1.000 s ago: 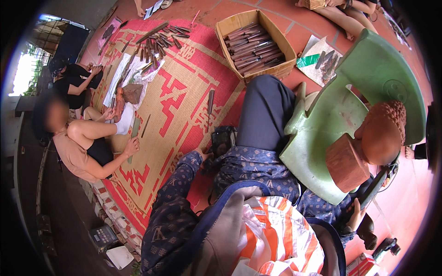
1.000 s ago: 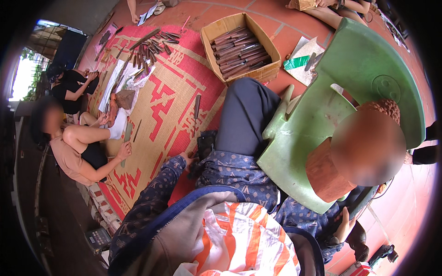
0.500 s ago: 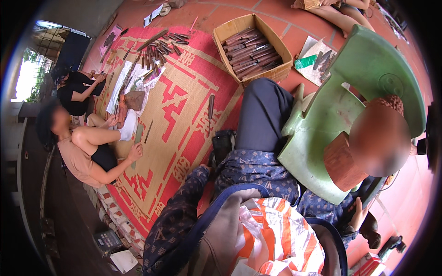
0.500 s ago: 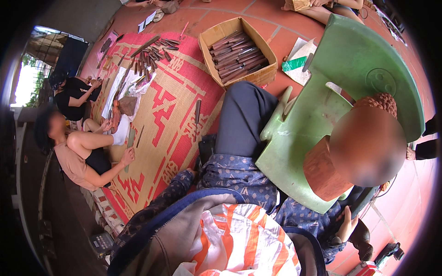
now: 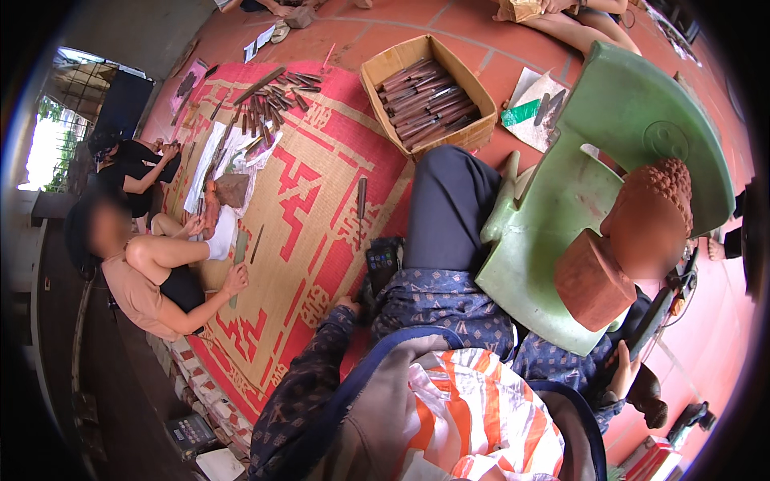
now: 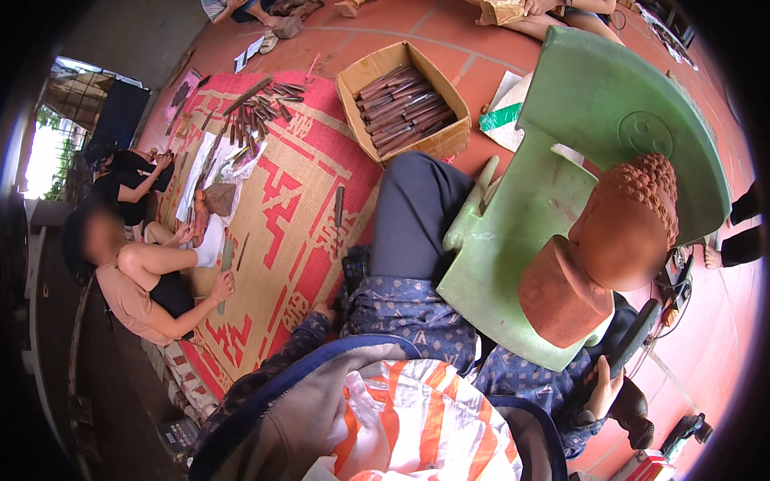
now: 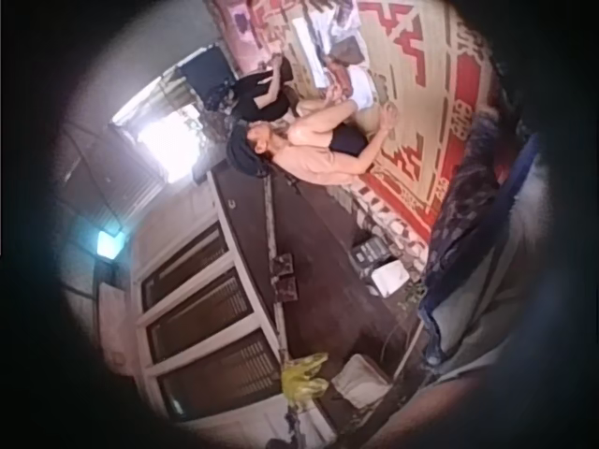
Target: The person carves a wooden Buddha head sculpture using a chisel and mallet. They refine the facial features, including the forehead and nose, and occasionally apply liquid from a squeeze bottle to the surface.
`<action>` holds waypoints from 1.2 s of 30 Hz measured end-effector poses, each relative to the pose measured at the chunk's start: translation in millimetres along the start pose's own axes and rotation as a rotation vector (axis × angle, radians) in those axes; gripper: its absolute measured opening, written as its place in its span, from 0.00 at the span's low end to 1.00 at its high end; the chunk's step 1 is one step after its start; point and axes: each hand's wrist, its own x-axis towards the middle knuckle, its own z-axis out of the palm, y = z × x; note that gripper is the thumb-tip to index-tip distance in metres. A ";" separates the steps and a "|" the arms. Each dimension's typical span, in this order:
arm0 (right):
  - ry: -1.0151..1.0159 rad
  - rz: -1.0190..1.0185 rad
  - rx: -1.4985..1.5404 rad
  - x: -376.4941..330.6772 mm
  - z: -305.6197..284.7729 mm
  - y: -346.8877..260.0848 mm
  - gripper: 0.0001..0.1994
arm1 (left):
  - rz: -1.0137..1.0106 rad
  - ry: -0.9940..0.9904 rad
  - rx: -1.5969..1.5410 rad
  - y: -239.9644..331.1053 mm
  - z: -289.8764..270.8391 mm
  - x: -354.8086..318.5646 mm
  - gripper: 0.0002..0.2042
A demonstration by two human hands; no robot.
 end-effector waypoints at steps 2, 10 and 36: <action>-0.012 0.001 -0.006 2.1 -0.9 -1.1 0.07 | -0.019 0.059 -0.006 -2.8 -13.2 5.2 0.20; -0.005 0.003 -0.015 1.8 -2.7 2.5 0.08 | -0.102 0.068 -0.086 10.8 -110.4 35.2 0.18; 0.024 0.061 -0.032 -1.9 8.9 -8.8 0.08 | -0.089 0.008 -0.125 118.8 -100.4 -3.0 0.20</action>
